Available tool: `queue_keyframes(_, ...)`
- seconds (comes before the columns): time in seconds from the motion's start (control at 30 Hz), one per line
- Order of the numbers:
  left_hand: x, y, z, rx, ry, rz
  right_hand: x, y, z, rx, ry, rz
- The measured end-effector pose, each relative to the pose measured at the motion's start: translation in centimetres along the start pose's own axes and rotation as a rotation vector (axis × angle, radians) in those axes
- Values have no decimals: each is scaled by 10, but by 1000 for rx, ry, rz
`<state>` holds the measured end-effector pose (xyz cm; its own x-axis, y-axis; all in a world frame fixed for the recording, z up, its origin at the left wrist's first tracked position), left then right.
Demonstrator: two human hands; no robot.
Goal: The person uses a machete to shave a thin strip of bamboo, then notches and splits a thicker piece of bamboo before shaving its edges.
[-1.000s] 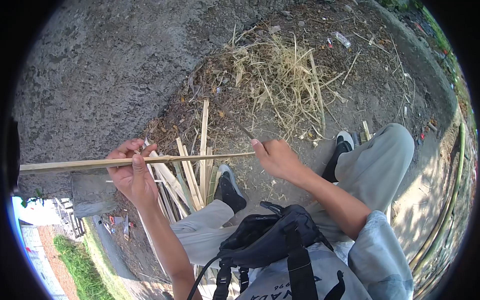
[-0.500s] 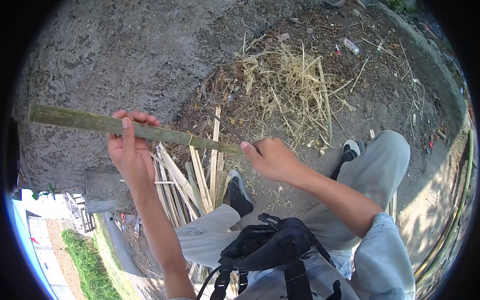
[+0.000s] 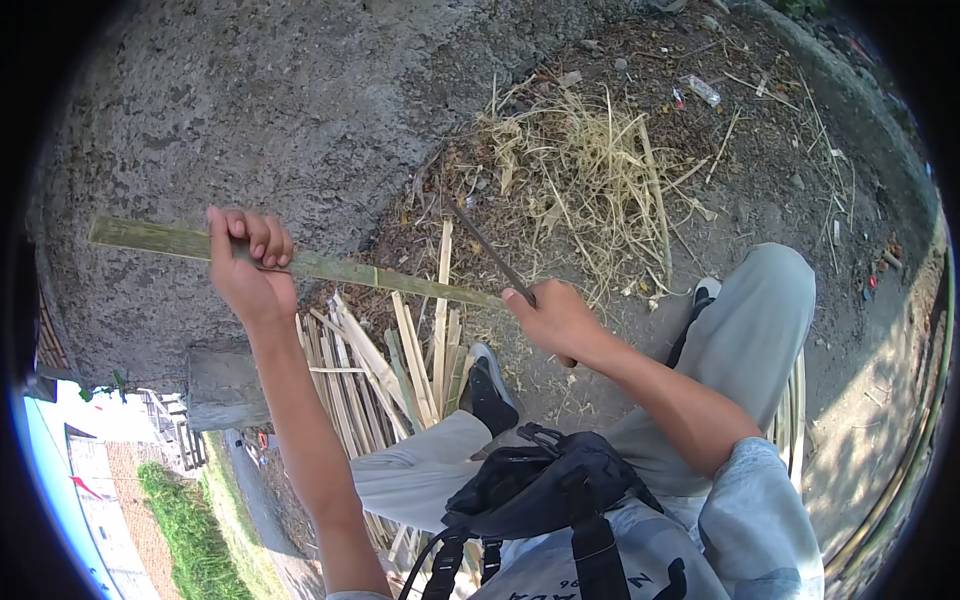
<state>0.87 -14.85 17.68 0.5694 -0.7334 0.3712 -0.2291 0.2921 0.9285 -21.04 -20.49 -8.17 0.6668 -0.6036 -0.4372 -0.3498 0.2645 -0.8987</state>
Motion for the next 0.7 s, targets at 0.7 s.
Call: queue_keyframes(0.7, -121, -1, -177, 204, 1002, 150, 45, 133, 106, -327, -148, -167)
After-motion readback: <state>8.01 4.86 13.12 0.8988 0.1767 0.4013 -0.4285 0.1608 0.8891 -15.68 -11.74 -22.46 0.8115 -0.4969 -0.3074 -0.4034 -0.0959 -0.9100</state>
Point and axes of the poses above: each hand's wrist, its own x-axis towards the middle knuckle, its own z-axis out of the palm, y = z × x, the point moved 7 cm from there along x, towards the middle knuckle, and after that the axes turned 10 degrees about x, right-handed, at the moved point
